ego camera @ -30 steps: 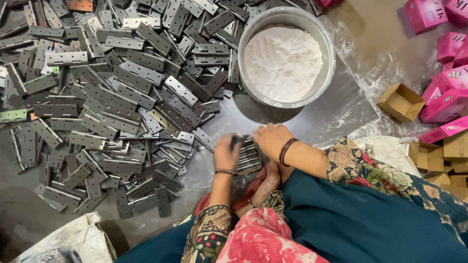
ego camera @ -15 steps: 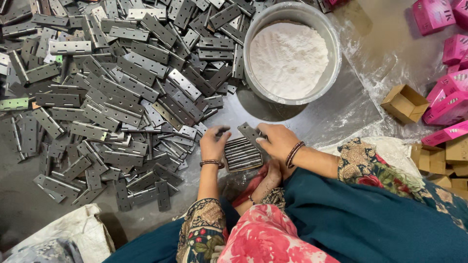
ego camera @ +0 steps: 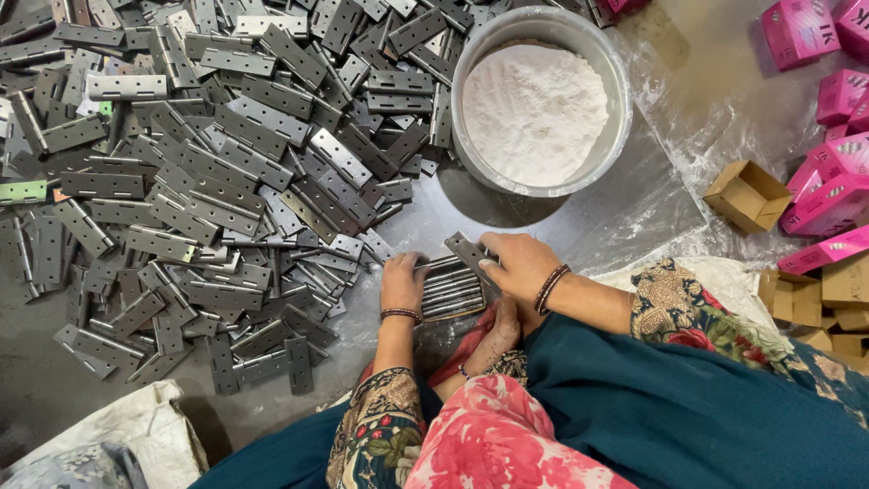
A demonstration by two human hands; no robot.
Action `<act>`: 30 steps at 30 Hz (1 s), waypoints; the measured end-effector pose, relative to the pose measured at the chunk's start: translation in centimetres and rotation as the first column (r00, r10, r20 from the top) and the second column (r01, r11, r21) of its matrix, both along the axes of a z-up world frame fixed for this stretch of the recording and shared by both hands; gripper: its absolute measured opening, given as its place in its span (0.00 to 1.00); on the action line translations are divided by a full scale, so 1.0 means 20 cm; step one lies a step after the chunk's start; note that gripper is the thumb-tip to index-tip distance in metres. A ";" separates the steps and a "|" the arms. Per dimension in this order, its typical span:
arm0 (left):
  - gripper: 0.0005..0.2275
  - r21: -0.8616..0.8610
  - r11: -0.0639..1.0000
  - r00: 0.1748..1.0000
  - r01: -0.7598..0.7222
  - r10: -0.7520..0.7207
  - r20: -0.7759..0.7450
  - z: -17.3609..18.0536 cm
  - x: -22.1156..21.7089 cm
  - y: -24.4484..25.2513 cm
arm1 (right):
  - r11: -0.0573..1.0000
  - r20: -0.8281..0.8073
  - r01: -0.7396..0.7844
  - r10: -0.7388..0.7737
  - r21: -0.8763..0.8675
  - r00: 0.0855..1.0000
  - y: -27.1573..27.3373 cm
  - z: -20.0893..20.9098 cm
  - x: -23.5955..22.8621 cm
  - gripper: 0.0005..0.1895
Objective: The person picks up metal hinges from a large pile on the floor and places them into small cardboard boxes. They occasionally dip their hand into a bucket of white powder before handling the hinges. Another person is visible in the background packaging similar items into pink boxes.
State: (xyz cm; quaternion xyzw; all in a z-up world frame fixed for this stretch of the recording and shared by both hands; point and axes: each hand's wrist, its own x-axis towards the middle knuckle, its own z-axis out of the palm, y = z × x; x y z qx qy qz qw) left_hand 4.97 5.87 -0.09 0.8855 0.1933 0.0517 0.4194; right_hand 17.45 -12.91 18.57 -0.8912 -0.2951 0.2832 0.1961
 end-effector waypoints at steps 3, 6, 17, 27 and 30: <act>0.07 0.016 1.000 1.000 -0.014 0.014 -0.012 0.02 -0.01 -0.02 | 1.000 0.003 -0.018 0.018 -0.024 1.000 -0.01 -0.02 0.00 0.15; 0.06 0.037 0.999 1.000 -0.004 0.004 -0.018 0.01 -0.02 -0.02 | 0.999 0.005 -0.031 0.031 -0.033 0.999 -0.01 -0.03 -0.01 0.15; 0.08 -0.241 0.970 0.998 -0.010 -0.005 -0.064 -0.16 -0.07 0.10 | 0.998 0.013 -0.067 0.067 -0.017 0.998 -0.03 0.00 -0.03 0.15; 0.08 -0.150 0.984 0.993 0.097 -0.106 -0.055 -0.02 -0.07 0.08 | 0.998 -0.013 -0.062 0.061 -0.027 0.998 -0.05 0.02 -0.03 0.14; 0.07 0.017 0.997 0.997 0.081 -0.081 0.004 0.03 -0.08 0.05 | 0.997 -0.008 -0.069 0.069 -0.019 0.998 -0.05 0.02 -0.03 0.14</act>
